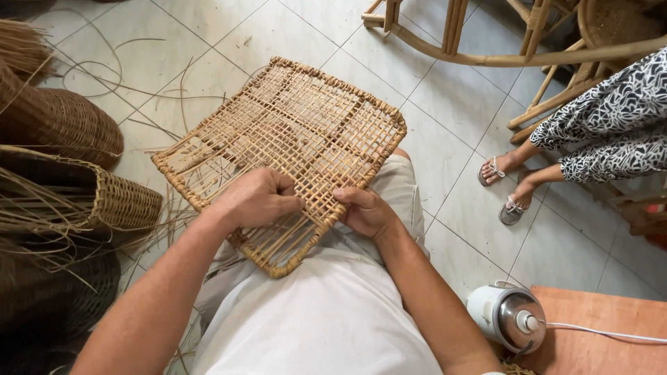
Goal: The person weaves rattan strips into a rectangular frame, threading the flexible material over and under the support ribs to create a mesh surface for furniture.
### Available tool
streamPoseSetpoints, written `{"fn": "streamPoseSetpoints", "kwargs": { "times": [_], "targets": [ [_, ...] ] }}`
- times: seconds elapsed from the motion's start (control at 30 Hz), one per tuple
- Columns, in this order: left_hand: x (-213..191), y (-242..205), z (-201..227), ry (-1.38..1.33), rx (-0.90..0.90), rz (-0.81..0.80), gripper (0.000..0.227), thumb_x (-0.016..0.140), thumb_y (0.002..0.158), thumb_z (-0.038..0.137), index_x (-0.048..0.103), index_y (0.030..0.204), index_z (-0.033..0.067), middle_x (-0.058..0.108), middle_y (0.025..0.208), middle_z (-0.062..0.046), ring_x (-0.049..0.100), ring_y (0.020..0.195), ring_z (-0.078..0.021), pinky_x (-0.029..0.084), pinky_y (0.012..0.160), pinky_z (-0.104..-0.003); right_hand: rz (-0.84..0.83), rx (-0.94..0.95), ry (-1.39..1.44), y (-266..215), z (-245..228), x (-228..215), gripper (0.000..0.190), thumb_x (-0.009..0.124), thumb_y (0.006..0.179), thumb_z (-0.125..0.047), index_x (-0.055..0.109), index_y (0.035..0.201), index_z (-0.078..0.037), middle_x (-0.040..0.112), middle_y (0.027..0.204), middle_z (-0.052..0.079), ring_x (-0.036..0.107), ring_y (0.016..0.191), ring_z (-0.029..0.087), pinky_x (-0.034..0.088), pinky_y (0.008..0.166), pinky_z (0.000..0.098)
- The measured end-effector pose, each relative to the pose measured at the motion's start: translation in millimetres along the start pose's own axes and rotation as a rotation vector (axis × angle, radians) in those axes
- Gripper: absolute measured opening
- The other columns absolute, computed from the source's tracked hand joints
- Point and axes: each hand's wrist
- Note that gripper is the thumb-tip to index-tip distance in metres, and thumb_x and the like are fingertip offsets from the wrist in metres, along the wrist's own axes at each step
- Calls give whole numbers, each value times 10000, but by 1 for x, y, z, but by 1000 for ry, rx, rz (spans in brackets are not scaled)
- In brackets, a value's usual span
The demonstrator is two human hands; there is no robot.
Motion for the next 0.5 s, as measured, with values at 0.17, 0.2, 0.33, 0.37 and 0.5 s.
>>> {"fn": "streamPoseSetpoints", "kwargs": {
  "times": [0.17,0.2,0.33,0.37,0.5],
  "targets": [
    [-6,2,6,-27,19,-35,352,808,716,441,679,600,135,609,552,-111,648,613,-278,472,584,-384,38,-6,22,4,9,-17,569,633,898,-64,572,1464,-70,699,1282,215,741,1058,385,624,861,557],
    [-6,2,4,-57,25,-48,380,825,731,453,673,585,136,614,524,-80,627,582,-240,459,566,-356,66,-16,21,4,9,-13,537,640,904,-85,585,1438,-58,709,1257,212,746,1047,377,628,858,547],
    [-4,-14,4,-47,79,-12,338,794,743,393,670,592,117,630,545,-126,631,584,-319,487,592,-422,127,-11,44,22,45,-72,513,659,912,-125,595,1414,-41,721,1232,204,753,1045,367,630,866,537],
    [0,-25,5,-48,73,-13,338,794,743,393,670,592,117,630,545,-126,631,584,-319,487,592,-422,127,-6,48,30,54,-91,513,659,912,-125,595,1414,-41,721,1232,204,753,1045,367,630,866,537],
    [20,-68,7,71,233,156,352,792,742,441,625,567,185,607,529,-91,670,597,-336,504,566,-431,143,2,77,29,57,-77,498,658,916,-140,603,1401,-41,728,1222,201,756,1043,369,637,861,534]
  ]
}}
Point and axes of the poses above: each hand's wrist, its own y-axis towards the middle knuckle, its own x-axis out of the palm, z = x × y
